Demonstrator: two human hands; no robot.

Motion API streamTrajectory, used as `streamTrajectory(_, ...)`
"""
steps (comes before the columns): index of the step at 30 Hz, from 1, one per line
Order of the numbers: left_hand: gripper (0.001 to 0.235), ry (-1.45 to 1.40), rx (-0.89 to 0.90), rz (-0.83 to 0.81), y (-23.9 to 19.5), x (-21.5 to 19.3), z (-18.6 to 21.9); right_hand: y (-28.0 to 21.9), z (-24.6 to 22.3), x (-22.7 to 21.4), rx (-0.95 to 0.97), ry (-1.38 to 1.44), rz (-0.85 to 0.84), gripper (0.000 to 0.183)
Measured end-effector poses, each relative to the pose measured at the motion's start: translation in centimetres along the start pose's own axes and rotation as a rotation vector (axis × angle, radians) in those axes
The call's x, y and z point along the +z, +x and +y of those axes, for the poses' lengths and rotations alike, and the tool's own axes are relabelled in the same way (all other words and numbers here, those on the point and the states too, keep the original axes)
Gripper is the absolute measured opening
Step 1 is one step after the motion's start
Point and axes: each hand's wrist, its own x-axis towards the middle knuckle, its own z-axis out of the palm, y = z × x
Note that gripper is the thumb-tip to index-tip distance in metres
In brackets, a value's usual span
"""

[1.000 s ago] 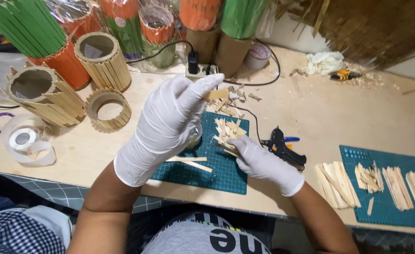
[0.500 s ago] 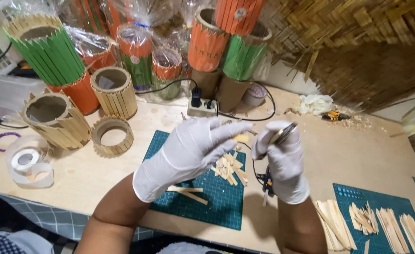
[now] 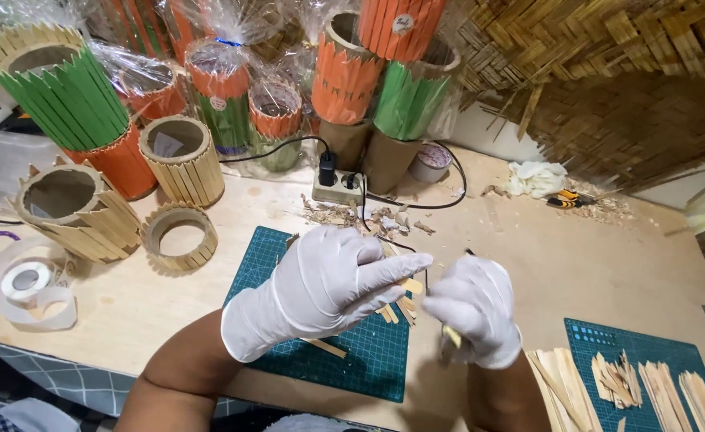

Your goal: Assembling a decorative object using small wooden sticks and a hot glue gun

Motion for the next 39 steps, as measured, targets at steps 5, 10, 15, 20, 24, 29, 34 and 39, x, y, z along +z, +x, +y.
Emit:
streamTrajectory(5,0.041,-0.102,0.004,0.004,-0.2,-1.1,-0.2,3.2,-2.3,-1.3,0.141,0.281,-0.215,0.031)
streamTrajectory(10,0.045,-0.135,0.024,-0.036,-0.6,-1.7,-0.3,4.5,0.7,-3.2,0.254,1.220,-0.913,0.035)
streamTrajectory(15,0.049,-0.125,0.051,-0.076,-0.6,-1.9,-0.8,5.1,1.1,-2.8,0.079,1.527,-0.936,0.032)
streamTrajectory(20,0.042,-0.094,0.014,-0.069,-0.6,-1.7,-0.8,2.7,-0.6,-0.5,0.205,0.282,-0.240,0.041)
streamTrajectory(24,0.044,-0.174,0.029,-0.092,-0.8,-0.6,-1.3,2.4,-0.1,-0.5,0.047,0.208,-0.272,0.031)
streamTrajectory(29,0.048,-0.189,0.056,-0.122,-0.6,-0.4,-1.2,2.7,-0.5,-1.8,0.517,1.015,-0.460,0.044)
streamTrajectory(34,0.055,0.027,0.087,-0.122,-0.5,-0.3,-1.3,1.4,0.8,-1.1,0.513,1.217,-0.488,0.051)
streamTrajectory(39,0.048,0.023,0.026,-0.060,-0.1,-0.9,-1.2,1.6,0.0,-0.9,0.498,1.124,-0.454,0.051)
